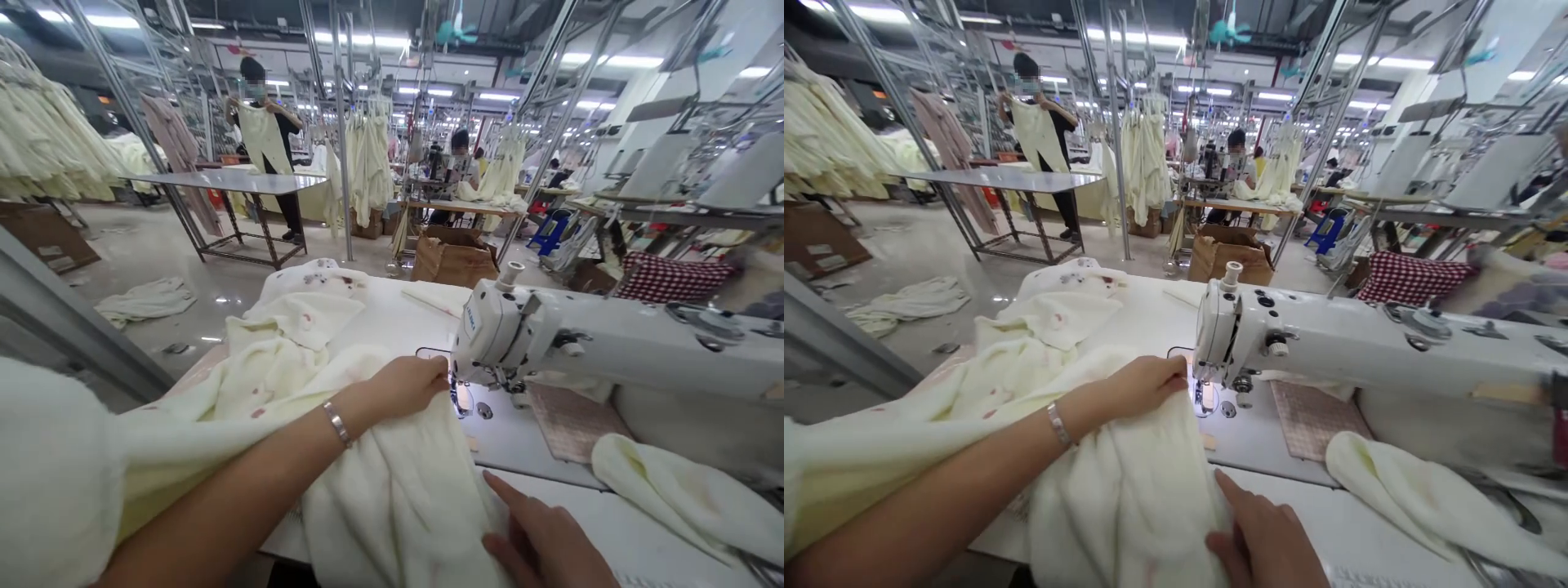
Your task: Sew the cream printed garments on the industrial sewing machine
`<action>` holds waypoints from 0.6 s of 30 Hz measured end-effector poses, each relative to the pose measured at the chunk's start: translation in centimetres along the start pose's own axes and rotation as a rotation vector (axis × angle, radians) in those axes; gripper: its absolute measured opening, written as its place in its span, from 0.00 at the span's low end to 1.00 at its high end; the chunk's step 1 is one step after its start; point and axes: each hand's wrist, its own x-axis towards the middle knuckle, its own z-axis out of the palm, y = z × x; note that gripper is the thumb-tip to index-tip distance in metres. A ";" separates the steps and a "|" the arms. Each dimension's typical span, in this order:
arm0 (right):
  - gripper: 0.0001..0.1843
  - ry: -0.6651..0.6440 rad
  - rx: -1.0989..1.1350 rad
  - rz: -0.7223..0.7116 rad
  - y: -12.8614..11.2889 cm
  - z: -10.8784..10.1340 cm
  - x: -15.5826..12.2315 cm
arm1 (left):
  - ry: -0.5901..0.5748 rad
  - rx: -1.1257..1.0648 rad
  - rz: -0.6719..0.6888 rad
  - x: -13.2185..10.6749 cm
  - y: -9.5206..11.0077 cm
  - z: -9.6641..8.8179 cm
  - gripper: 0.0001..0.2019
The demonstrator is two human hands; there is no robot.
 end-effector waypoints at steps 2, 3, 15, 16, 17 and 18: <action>0.11 0.027 -0.035 -0.021 0.6 -0.4 0.0 | -0.011 -0.096 0.003 -2.5 1.0 -1.5 0.14; 0.08 0.061 -0.057 -0.040 0.9 -0.8 0.0 | -0.042 -0.163 0.009 -4.1 1.7 -2.1 0.16; 0.10 0.167 -0.080 -0.269 2.3 -3.2 -0.7 | -0.031 0.505 0.213 -11.9 3.8 -0.1 0.11; 0.12 0.152 -0.082 -0.261 2.3 -3.3 -0.5 | 0.002 0.546 0.272 -11.7 3.6 0.0 0.06; 0.13 0.139 -0.088 -0.254 2.4 -3.4 -0.4 | 0.052 0.576 0.339 -11.6 3.6 0.1 0.02; 0.14 0.133 -0.093 -0.252 2.5 -3.5 -0.3 | 0.106 0.584 0.410 -11.5 3.6 0.2 0.05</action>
